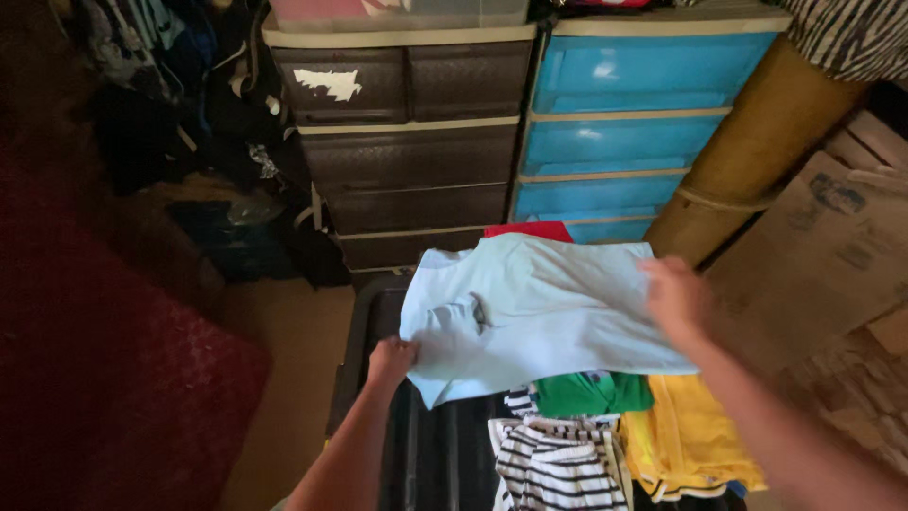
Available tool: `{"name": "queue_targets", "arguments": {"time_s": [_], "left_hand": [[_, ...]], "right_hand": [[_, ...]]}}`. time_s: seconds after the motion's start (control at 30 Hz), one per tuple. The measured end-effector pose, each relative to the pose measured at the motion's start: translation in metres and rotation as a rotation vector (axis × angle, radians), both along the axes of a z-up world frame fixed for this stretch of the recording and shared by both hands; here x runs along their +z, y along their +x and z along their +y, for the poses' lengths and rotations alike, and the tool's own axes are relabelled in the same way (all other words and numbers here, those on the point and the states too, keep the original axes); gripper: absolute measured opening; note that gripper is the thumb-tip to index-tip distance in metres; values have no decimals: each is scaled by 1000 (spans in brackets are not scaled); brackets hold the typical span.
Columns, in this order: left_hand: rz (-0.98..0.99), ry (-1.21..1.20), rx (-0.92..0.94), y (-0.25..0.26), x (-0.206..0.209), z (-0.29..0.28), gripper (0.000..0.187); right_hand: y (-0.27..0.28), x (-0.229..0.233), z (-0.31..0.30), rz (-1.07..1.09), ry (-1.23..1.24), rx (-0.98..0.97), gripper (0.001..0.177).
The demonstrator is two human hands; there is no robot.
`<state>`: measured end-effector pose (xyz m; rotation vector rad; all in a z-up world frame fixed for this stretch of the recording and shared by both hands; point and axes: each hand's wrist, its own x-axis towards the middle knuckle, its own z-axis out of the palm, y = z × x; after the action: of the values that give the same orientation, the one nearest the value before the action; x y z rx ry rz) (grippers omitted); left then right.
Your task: The person folds several shirts and places them into a drawer. They handle a light blue shirt, a red shirt, a striped shirt, a green shirt, and a yellow shirt, folding each by hand and stacking them in a drawer.
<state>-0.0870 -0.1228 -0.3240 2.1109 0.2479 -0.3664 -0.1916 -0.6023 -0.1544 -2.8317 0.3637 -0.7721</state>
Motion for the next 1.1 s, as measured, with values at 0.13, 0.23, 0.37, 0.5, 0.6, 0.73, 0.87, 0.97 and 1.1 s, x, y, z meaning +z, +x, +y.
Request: {"name": "queue_targets", "arguments": {"time_s": [0.13, 0.23, 0.37, 0.5, 0.6, 0.73, 0.87, 0.97, 1.1], "left_hand": [[-231, 98, 155, 5, 25, -42, 33], [-115, 173, 176, 11, 47, -66, 50], [-31, 222, 149, 25, 37, -74, 61], [-76, 58, 104, 50, -1, -66, 54], [-34, -298, 143, 68, -19, -58, 41], [-5, -666, -43, 79, 2, -38, 27], [-514, -142, -340, 41, 48, -29, 23], [-714, 233, -587, -18, 75, -24, 13], [-891, 236, -864, -63, 96, -19, 21]], "right_hand": [[63, -31, 94, -19, 300, 415, 23], [99, -74, 154, 200, 472, 475, 27], [127, -119, 196, 558, 965, 348, 61], [140, -138, 212, 613, 1112, 274, 77], [143, -135, 214, 631, 1108, 263, 57], [136, -103, 214, 287, 671, 492, 32], [98, -55, 217, 184, 304, 747, 22], [60, -28, 223, 157, -51, 988, 14], [39, -20, 227, 349, 0, 1071, 24]]}}
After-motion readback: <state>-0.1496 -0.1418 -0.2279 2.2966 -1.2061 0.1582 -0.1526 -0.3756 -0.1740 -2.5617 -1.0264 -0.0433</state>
